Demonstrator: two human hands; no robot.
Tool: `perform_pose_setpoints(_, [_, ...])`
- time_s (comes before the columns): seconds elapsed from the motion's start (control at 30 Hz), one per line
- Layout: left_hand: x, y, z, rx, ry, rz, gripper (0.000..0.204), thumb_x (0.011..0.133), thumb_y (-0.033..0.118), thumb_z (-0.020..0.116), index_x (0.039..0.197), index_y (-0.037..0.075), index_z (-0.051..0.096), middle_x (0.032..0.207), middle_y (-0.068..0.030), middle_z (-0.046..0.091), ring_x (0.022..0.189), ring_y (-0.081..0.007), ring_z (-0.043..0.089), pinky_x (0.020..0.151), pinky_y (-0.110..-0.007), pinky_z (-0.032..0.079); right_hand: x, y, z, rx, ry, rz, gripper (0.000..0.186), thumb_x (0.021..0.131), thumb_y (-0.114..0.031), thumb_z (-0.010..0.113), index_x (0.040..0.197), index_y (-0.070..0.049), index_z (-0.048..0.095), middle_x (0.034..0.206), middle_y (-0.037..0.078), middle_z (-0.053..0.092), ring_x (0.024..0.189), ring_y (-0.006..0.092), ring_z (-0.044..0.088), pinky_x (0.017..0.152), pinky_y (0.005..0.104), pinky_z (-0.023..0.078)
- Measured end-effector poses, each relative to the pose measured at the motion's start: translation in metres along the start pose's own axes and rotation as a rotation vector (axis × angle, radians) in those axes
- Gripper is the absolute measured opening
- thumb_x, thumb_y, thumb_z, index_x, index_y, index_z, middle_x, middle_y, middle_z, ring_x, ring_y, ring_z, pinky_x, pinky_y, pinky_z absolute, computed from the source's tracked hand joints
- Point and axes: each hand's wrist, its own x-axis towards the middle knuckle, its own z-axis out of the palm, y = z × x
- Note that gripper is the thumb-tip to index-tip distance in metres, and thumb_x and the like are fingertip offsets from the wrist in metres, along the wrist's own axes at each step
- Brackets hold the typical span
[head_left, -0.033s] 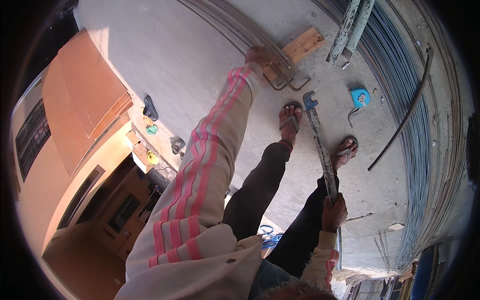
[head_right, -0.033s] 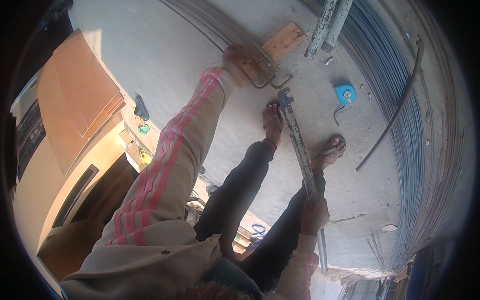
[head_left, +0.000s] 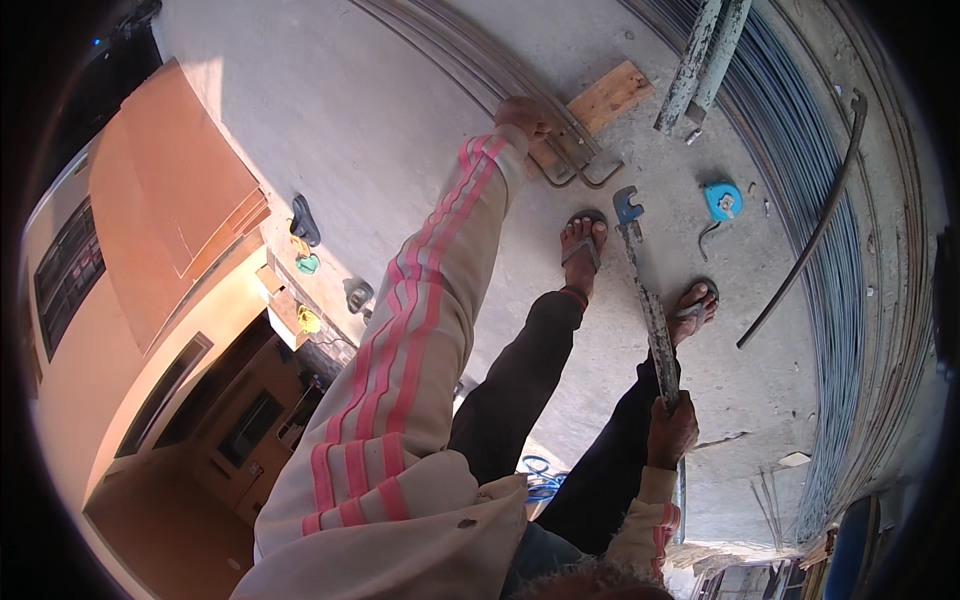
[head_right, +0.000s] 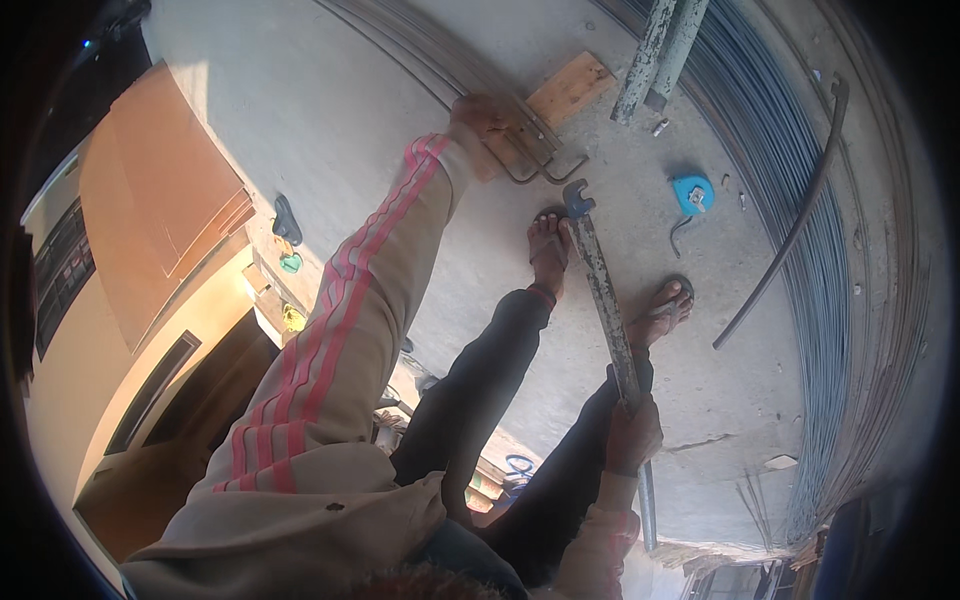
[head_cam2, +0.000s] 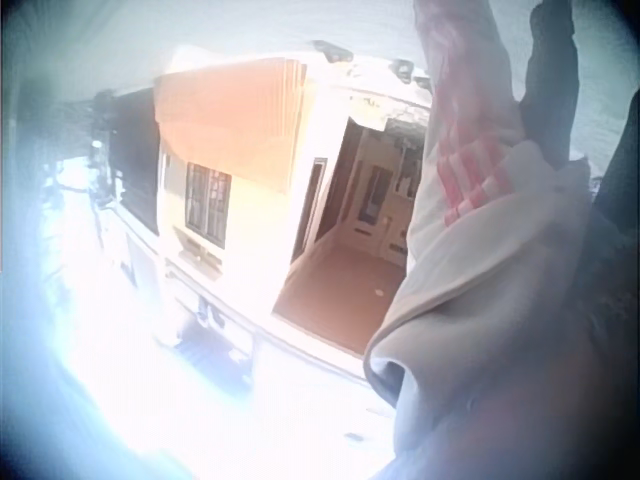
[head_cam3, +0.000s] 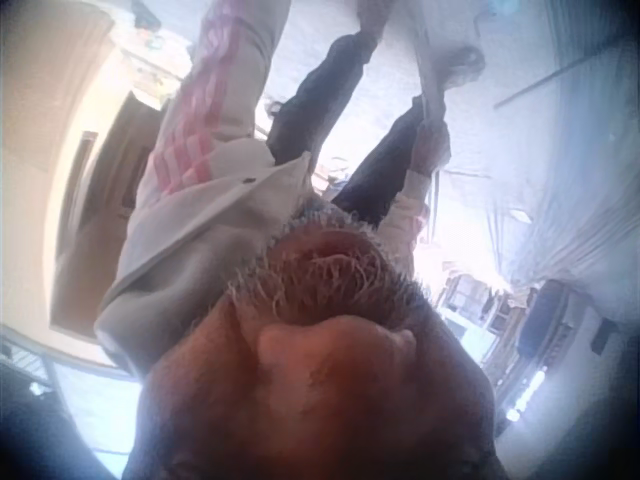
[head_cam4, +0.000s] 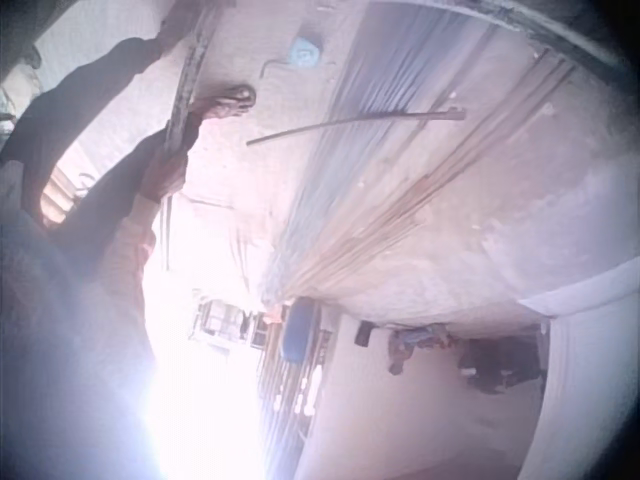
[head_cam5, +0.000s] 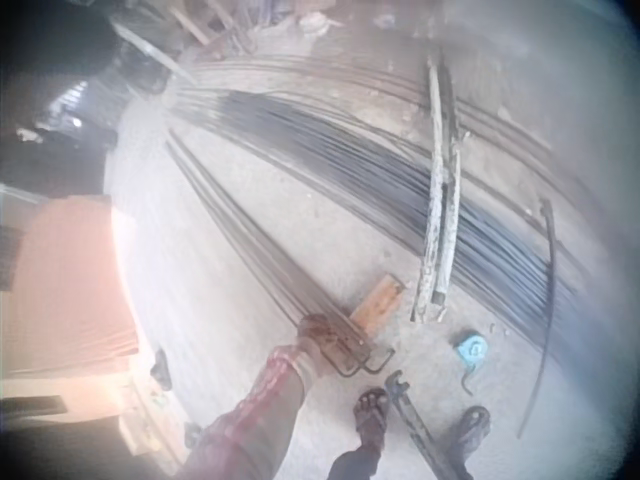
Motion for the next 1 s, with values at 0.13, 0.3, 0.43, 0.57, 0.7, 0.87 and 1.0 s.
perform_pose_setpoints(0.13, [0.04,0.0,0.01,-0.581,0.056,-0.334,0.02,0.096,0.021,0.06,0.108,0.005,0.061,0.096,-0.0151,0.067,0.081,-0.0308,0.07,0.068,-0.05,0.058,0.022,0.01,0.009,0.001,-0.001,0.042,0.025,0.08,-0.026,0.073,0.09,-0.006,0.061,0.08,0.017,0.066,0.073,0.0406,0.065,0.063,0.0502,0.049])
perform_pose_setpoints(0.3, [0.028,-0.018,0.017,-0.806,0.031,-0.171,0.021,0.097,0.019,0.058,0.107,0.0,0.059,0.084,-0.0115,0.064,0.067,-0.0264,0.066,0.062,-0.042,0.058,0.023,0.015,0.009,0.084,0.077,-0.004,0.023,0.082,-0.025,0.073,0.088,-0.007,0.06,0.076,0.016,0.064,0.069,0.0395,0.064,0.062,0.0487,0.048])
perform_pose_setpoints(0.43, [-0.032,0.006,0.008,-0.883,0.086,-0.084,0.026,0.098,0.023,0.058,0.109,-0.001,0.06,0.092,-0.0106,0.064,0.078,-0.0254,0.066,0.066,-0.04,0.057,0.01,0.003,-0.017,0.209,0.013,-0.053,0.023,0.084,-0.024,0.074,0.086,-0.007,0.058,0.072,0.017,0.061,0.067,0.0396,0.062,0.06,0.0465,0.048])
perform_pose_setpoints(0.57, [-0.124,0.064,-0.03,-1.118,-0.064,0.098,0.032,0.099,0.028,0.059,0.114,0.001,0.059,0.102,-0.0102,0.063,0.095,-0.026,0.066,0.078,-0.037,0.057,-0.015,-0.01,-0.056,0.349,-0.061,-0.087,0.028,0.083,-0.024,0.078,0.089,-0.005,0.058,0.069,0.018,0.061,0.063,0.0386,0.061,0.057,0.0438,0.047])
perform_pose_setpoints(0.7, [-0.211,0.124,-0.08,-1.141,-0.138,0.265,0.036,0.099,0.03,0.059,0.119,0.0,0.057,0.103,-0.0118,0.064,0.098,-0.0276,0.067,0.082,-0.038,0.058,-0.063,-0.021,-0.101,0.419,-0.056,-0.158,0.028,0.083,-0.021,0.078,0.088,-0.003,0.058,0.066,0.012,0.061,0.057,0.0224,0.059,0.055,0.037,0.047])
perform_pose_setpoints(0.87, [-0.28,0.193,-0.124,-1.203,-0.249,0.362,0.04,0.097,0.03,0.064,0.12,-0.001,0.057,0.102,-0.0117,0.064,0.093,-0.0254,0.069,0.081,-0.037,0.059,-0.089,-0.057,-0.136,0.448,-0.111,-0.287,0.024,0.082,-0.017,0.078,0.082,-0.005,0.057,0.064,0.011,0.061,0.056,0.0209,0.06,0.054,0.0354,0.048])
perform_pose_setpoints(1.0, [-0.311,0.236,-0.154,-1.192,-0.237,0.419,0.039,0.095,0.03,0.067,0.116,-0.001,0.059,0.1,-0.0107,0.065,0.09,-0.0243,0.07,0.076,-0.035,0.059,-0.098,-0.102,-0.135,0.439,0.027,-0.388,0.024,0.083,-0.019,0.077,0.078,-0.003,0.059,0.064,0.01,0.061,0.056,0.0207,0.058,0.054,0.0348,0.048])
